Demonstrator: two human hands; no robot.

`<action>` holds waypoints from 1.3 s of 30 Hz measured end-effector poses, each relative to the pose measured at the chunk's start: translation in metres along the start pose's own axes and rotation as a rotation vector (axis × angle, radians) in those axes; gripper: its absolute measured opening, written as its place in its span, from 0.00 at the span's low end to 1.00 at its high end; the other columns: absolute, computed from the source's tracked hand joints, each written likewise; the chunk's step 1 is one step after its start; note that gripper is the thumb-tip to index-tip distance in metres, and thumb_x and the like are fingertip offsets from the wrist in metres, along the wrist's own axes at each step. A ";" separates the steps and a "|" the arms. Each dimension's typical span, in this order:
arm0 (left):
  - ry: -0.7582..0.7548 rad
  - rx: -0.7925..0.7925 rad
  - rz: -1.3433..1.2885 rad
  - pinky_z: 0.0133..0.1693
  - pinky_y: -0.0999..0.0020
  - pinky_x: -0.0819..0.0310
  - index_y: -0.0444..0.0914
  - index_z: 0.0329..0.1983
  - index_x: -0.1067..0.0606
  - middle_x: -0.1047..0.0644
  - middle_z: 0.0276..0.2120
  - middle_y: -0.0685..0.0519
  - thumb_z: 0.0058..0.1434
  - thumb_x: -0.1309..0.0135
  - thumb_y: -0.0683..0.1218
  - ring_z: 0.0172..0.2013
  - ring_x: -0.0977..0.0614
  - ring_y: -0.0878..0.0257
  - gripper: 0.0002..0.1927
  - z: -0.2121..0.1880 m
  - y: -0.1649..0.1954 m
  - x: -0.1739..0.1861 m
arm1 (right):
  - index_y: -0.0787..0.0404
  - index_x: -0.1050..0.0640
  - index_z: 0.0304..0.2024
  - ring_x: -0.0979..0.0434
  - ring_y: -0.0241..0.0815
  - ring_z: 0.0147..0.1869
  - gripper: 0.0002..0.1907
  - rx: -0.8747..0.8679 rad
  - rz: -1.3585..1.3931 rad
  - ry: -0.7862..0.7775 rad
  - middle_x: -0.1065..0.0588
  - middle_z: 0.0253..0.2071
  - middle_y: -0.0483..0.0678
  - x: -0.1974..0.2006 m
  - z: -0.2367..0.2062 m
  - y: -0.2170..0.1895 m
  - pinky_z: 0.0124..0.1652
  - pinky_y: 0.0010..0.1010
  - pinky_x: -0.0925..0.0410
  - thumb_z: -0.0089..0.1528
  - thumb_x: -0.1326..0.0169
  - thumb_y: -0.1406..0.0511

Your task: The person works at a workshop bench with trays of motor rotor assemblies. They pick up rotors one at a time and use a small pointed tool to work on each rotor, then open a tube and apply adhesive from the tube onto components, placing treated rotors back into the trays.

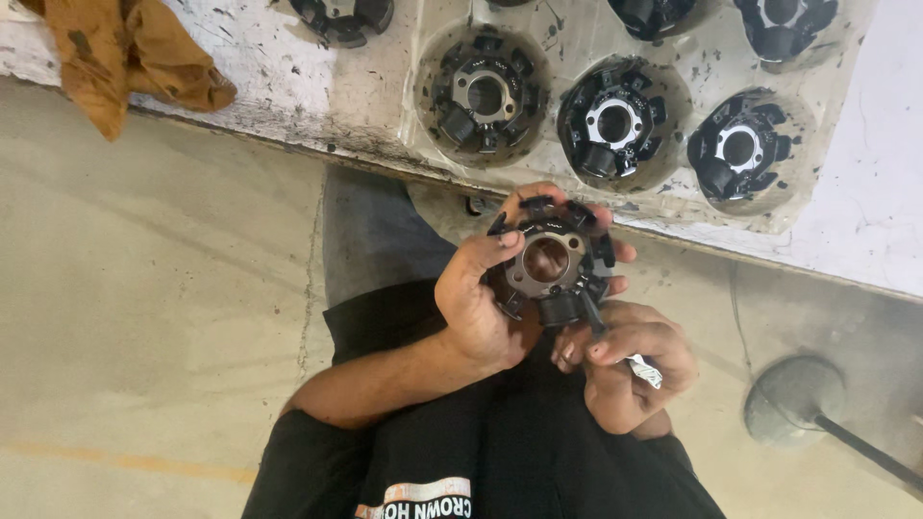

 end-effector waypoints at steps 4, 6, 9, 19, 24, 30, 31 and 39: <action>0.034 0.039 -0.032 0.60 0.44 0.27 0.35 0.63 0.34 0.28 0.57 0.35 0.69 0.51 0.50 0.58 0.24 0.37 0.23 -0.001 -0.001 0.000 | 0.63 0.28 0.38 0.23 0.42 0.27 0.06 -0.039 -0.013 0.000 0.25 0.31 0.55 0.002 0.001 -0.004 0.30 0.31 0.25 0.70 0.47 0.69; 0.045 0.052 -0.047 0.61 0.44 0.27 0.35 0.62 0.33 0.27 0.57 0.35 0.69 0.51 0.50 0.57 0.24 0.37 0.22 -0.001 -0.001 0.000 | 0.63 0.27 0.36 0.23 0.41 0.27 0.06 -0.030 -0.046 -0.017 0.25 0.31 0.55 0.002 0.001 -0.006 0.31 0.31 0.25 0.70 0.47 0.70; 0.060 0.062 -0.061 0.62 0.42 0.27 0.35 0.62 0.32 0.27 0.57 0.35 0.69 0.52 0.50 0.57 0.24 0.36 0.22 -0.002 -0.002 0.002 | 0.64 0.27 0.35 0.23 0.41 0.26 0.07 -0.024 -0.079 -0.006 0.25 0.31 0.54 0.001 0.001 -0.007 0.31 0.29 0.27 0.69 0.49 0.71; 0.093 0.074 -0.084 0.62 0.41 0.26 0.34 0.62 0.32 0.27 0.57 0.33 0.68 0.52 0.50 0.58 0.23 0.35 0.23 -0.003 -0.002 0.001 | 0.66 0.26 0.35 0.26 0.39 0.25 0.05 -0.007 -0.035 -0.020 0.28 0.28 0.53 -0.002 0.001 -0.008 0.26 0.27 0.29 0.67 0.50 0.72; 0.113 0.101 -0.104 0.61 0.41 0.26 0.35 0.64 0.32 0.26 0.58 0.33 0.66 0.52 0.51 0.57 0.22 0.34 0.25 -0.003 -0.003 0.002 | 0.65 0.25 0.35 0.27 0.38 0.23 0.07 -0.058 0.027 -0.023 0.28 0.27 0.51 -0.001 -0.002 -0.011 0.26 0.26 0.31 0.70 0.47 0.70; 0.152 0.145 -0.161 0.59 0.42 0.25 0.33 0.62 0.31 0.26 0.57 0.32 0.66 0.51 0.52 0.56 0.22 0.34 0.26 -0.002 -0.005 0.007 | 0.66 0.25 0.37 0.29 0.37 0.24 0.04 -0.128 0.084 -0.023 0.29 0.29 0.50 0.001 -0.003 -0.010 0.25 0.26 0.31 0.68 0.48 0.71; 0.163 0.148 -0.176 0.59 0.43 0.25 0.33 0.62 0.30 0.26 0.57 0.32 0.65 0.51 0.52 0.55 0.22 0.34 0.26 -0.002 -0.006 0.008 | 0.67 0.25 0.37 0.29 0.37 0.25 0.04 -0.143 0.093 -0.032 0.29 0.28 0.50 0.001 -0.003 -0.011 0.26 0.26 0.31 0.68 0.49 0.72; 0.121 0.161 -0.315 0.59 0.44 0.24 0.31 0.61 0.31 0.28 0.59 0.30 0.70 0.54 0.54 0.57 0.22 0.35 0.25 -0.002 -0.007 0.007 | 0.67 0.25 0.39 0.28 0.40 0.25 0.04 -0.214 0.087 -0.001 0.27 0.29 0.53 0.005 -0.011 -0.008 0.27 0.31 0.30 0.66 0.51 0.74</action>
Point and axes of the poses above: each hand's wrist, its own z-axis towards the middle knuckle, its own x-axis out of the back of the hand, y = z × x, the point moved 2 cm from there along z, towards the middle knuckle
